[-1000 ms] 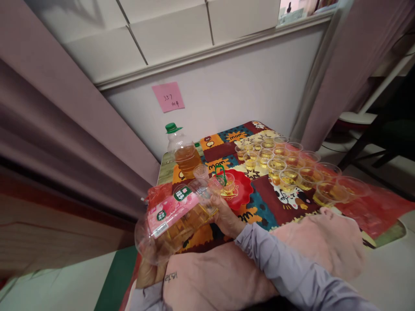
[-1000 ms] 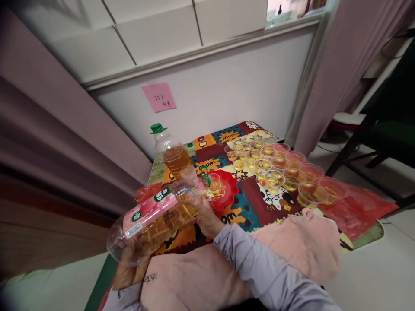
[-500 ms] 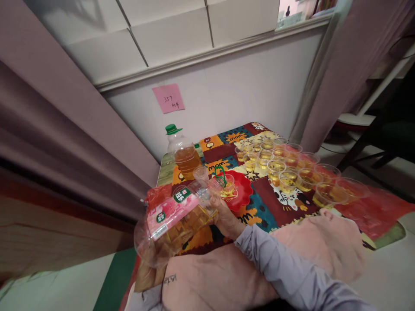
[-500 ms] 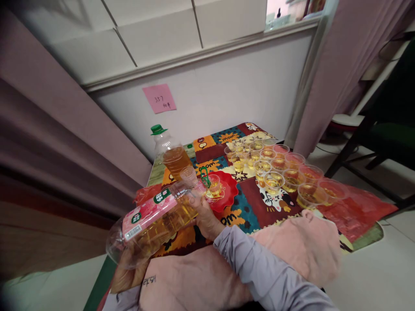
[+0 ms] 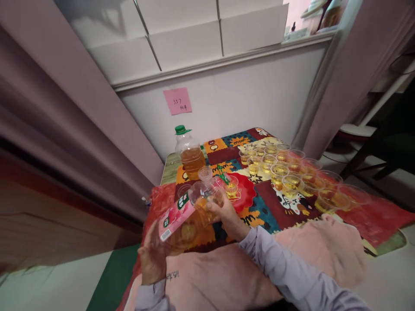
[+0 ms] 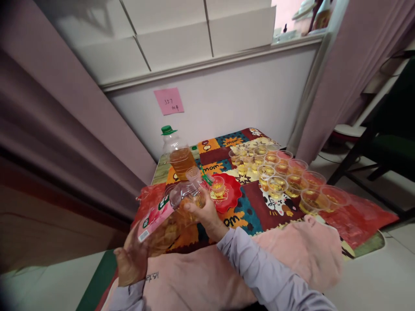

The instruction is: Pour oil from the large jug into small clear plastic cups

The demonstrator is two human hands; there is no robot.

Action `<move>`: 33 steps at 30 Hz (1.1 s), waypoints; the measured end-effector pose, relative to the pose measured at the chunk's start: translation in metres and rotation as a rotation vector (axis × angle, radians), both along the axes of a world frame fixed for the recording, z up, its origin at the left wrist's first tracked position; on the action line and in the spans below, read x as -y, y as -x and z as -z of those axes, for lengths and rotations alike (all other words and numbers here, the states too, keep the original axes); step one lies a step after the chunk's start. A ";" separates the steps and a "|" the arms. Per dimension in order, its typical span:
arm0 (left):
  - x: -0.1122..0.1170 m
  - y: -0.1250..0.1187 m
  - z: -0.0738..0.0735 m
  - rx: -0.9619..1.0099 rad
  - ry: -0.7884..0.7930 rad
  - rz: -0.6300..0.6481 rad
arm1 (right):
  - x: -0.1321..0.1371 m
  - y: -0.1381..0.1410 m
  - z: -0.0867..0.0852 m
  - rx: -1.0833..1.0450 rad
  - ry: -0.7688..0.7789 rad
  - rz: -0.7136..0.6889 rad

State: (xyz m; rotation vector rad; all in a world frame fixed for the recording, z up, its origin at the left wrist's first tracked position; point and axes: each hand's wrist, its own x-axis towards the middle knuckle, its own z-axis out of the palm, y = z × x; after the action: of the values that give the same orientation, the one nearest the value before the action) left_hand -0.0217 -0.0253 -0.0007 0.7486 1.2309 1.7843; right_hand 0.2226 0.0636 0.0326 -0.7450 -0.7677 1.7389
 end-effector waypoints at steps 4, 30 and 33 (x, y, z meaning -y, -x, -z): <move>0.001 0.005 0.010 -0.194 -0.111 -0.115 | 0.004 0.007 -0.008 0.051 -0.021 0.056; 0.011 0.037 0.028 -1.019 -0.201 -0.206 | -0.056 -0.089 -0.059 0.820 -0.649 -0.133; 0.011 0.036 0.027 -0.988 -0.179 -0.207 | -0.081 -0.113 -0.060 1.157 -0.731 0.119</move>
State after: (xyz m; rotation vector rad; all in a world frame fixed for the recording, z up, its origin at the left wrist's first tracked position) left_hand -0.0582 -0.0366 -0.0276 1.7899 1.8159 1.7251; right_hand 0.3360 0.1445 0.0925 -1.2005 -1.9295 0.6608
